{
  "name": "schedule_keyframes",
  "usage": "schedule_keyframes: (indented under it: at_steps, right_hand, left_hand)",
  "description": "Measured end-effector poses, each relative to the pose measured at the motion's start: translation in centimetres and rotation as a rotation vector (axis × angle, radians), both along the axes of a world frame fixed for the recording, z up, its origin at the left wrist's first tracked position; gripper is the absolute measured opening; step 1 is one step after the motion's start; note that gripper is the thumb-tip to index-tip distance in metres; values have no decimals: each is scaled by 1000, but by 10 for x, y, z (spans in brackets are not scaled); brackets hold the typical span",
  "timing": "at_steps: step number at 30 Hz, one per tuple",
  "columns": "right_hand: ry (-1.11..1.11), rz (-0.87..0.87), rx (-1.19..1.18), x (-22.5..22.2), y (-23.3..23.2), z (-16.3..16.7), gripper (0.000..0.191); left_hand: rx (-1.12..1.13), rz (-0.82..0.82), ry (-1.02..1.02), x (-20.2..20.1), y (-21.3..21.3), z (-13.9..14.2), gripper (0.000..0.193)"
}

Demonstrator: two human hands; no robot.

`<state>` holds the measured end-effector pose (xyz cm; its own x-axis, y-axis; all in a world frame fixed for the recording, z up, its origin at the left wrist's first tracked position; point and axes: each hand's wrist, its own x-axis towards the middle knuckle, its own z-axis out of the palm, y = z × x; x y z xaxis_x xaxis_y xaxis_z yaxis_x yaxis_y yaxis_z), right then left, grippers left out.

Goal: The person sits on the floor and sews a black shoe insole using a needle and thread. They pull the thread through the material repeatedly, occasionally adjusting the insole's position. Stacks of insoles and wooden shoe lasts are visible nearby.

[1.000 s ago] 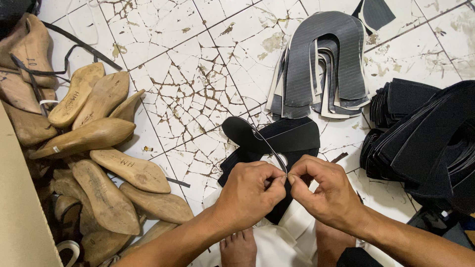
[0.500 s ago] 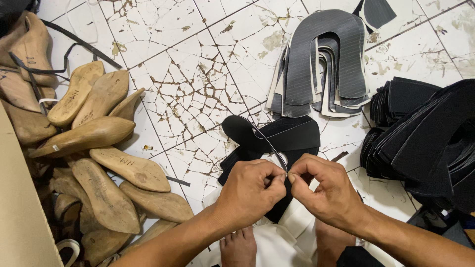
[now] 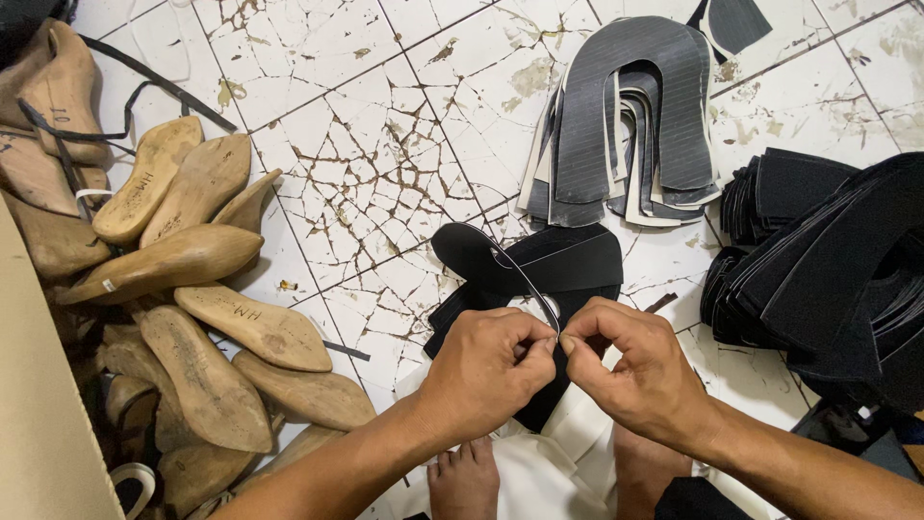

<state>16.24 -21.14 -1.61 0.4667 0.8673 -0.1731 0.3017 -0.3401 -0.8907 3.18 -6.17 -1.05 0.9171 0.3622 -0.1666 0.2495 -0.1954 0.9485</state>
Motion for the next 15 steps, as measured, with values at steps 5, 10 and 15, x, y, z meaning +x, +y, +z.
schedule_keyframes:
  at_steps: [5,10,15]
  right_hand:
    - [21,-16,-34,1,0,-1,8]
    - [-16,-17,17,2,0,-3,8]
    - [-1,-10,-4,2,0,-3,9]
  left_hand:
    - [-24,-4,31,0,0,1,12]
    - [32,12,1,1,0,-1,11]
    - [80,-5,-36,0,1,-4,12]
